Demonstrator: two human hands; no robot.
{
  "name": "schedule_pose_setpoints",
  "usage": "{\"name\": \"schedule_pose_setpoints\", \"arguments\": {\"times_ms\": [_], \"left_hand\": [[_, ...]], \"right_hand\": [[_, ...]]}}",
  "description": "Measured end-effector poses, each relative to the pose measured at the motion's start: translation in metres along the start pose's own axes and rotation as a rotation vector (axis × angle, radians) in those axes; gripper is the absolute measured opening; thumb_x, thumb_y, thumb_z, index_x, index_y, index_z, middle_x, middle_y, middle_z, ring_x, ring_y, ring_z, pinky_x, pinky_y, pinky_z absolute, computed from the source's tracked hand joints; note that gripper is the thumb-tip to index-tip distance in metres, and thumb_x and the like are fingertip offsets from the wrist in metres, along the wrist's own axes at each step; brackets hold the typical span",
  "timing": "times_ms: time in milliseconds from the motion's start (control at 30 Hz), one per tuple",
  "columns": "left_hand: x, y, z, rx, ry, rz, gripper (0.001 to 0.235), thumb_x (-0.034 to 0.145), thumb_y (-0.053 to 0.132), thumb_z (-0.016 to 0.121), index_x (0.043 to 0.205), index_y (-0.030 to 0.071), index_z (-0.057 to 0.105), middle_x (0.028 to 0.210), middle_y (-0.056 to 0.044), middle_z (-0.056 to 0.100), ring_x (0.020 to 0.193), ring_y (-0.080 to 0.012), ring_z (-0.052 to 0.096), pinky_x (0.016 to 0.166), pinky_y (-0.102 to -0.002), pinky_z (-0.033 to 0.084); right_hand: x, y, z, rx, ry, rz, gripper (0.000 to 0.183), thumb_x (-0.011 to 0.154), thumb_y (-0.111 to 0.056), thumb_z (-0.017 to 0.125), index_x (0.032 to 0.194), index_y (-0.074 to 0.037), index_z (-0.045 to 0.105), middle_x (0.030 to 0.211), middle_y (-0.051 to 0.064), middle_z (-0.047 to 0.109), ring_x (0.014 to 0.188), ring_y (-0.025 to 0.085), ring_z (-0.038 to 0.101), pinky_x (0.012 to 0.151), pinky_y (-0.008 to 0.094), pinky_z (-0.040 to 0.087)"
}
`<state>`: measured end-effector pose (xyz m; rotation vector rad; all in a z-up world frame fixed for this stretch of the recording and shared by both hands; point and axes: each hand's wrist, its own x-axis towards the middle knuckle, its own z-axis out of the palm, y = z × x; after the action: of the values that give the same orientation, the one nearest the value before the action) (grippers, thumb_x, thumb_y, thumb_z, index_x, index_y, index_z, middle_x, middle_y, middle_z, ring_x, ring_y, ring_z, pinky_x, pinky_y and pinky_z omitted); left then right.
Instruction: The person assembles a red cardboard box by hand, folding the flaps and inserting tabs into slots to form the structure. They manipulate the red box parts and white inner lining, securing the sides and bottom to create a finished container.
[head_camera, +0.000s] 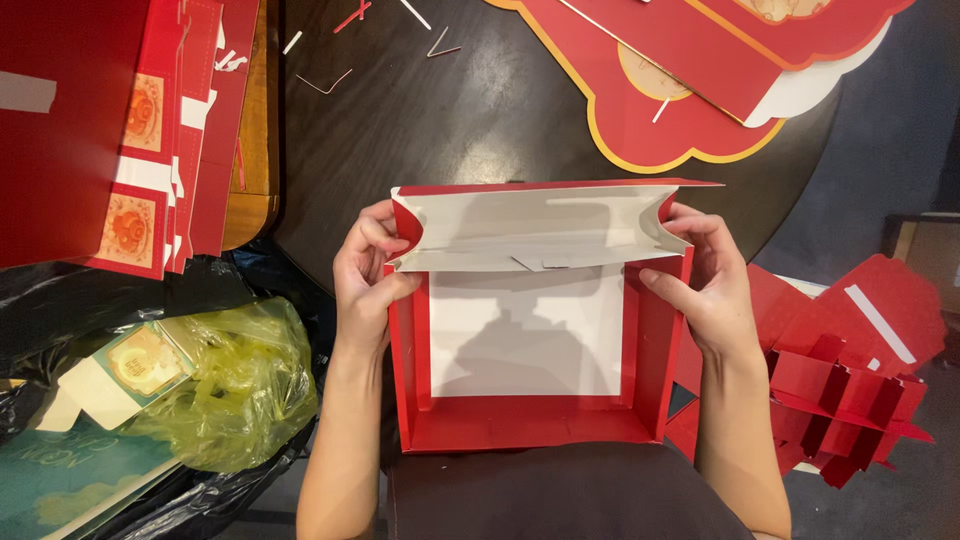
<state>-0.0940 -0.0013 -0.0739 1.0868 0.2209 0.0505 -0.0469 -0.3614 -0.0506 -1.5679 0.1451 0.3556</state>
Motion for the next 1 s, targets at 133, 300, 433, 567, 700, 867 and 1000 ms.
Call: {"name": "schedule_pose_setpoints", "arguments": {"times_ms": [133,300,433,567,700,867,1000], "left_hand": [[0.002,0.003,-0.008,0.041,-0.126,0.031,0.028,0.082,-0.011,0.069,0.095,0.008,0.052,0.146,-0.015,0.051,0.132,-0.0242,0.061,0.112,-0.038,0.051],[0.001,0.002,-0.011,0.047,-0.107,0.001,0.022,0.09,-0.003,0.074,0.1,0.005,0.056,0.149,-0.017,0.055,0.127,-0.0198,0.062,0.109,-0.037,0.051],[-0.001,-0.005,-0.01,0.094,-0.042,-0.004,0.02,0.091,0.002,0.073,0.106,0.003,0.059,0.145,-0.016,0.059,0.125,-0.0189,0.064,0.109,-0.036,0.052],[0.0,-0.006,-0.013,0.192,-0.058,0.055,0.011,0.094,-0.005,0.07,0.098,-0.001,0.061,0.14,-0.017,0.063,0.125,-0.0195,0.065,0.112,-0.037,0.053],[-0.002,-0.005,-0.013,0.252,-0.103,0.106,0.013,0.094,-0.01,0.068,0.104,-0.003,0.062,0.141,-0.016,0.06,0.127,-0.0192,0.063,0.114,-0.036,0.052],[-0.002,-0.002,-0.008,0.286,-0.088,0.11,0.027,0.091,-0.01,0.067,0.116,-0.003,0.06,0.142,-0.015,0.059,0.127,-0.018,0.064,0.113,-0.035,0.052],[-0.002,-0.001,-0.007,0.307,-0.105,0.16,0.029,0.089,-0.011,0.069,0.116,-0.002,0.06,0.145,-0.015,0.059,0.127,-0.0174,0.064,0.113,-0.034,0.052]], "right_hand": [[0.003,0.002,-0.002,-0.031,-0.039,-0.073,0.056,0.073,0.009,0.073,0.123,-0.01,0.056,0.165,0.015,0.044,0.146,0.023,0.048,0.117,0.038,0.045],[0.002,0.004,-0.003,-0.113,-0.014,-0.07,0.057,0.075,0.005,0.074,0.129,-0.005,0.063,0.165,0.012,0.044,0.147,0.02,0.047,0.118,0.037,0.042],[0.0,0.002,-0.005,-0.089,-0.008,-0.028,0.046,0.077,0.004,0.075,0.122,-0.004,0.067,0.148,0.007,0.051,0.131,0.016,0.056,0.106,0.033,0.049],[0.005,0.0,-0.003,-0.163,0.089,0.057,0.03,0.089,0.003,0.058,0.116,0.0,0.069,0.129,0.004,0.063,0.096,0.014,0.052,0.082,0.029,0.043],[0.011,0.001,-0.002,-0.139,0.047,-0.135,0.011,0.105,-0.001,0.061,0.11,0.002,0.07,0.122,0.004,0.066,0.112,0.013,0.064,0.102,0.027,0.051],[0.015,0.004,-0.001,-0.147,0.095,-0.095,0.009,0.102,-0.003,0.063,0.107,0.0,0.069,0.121,0.003,0.065,0.109,0.011,0.06,0.097,0.027,0.047],[0.014,0.012,-0.006,-0.123,0.095,-0.109,0.009,0.104,-0.004,0.06,0.104,0.001,0.068,0.121,0.004,0.066,0.113,0.012,0.06,0.104,0.028,0.046]]}}
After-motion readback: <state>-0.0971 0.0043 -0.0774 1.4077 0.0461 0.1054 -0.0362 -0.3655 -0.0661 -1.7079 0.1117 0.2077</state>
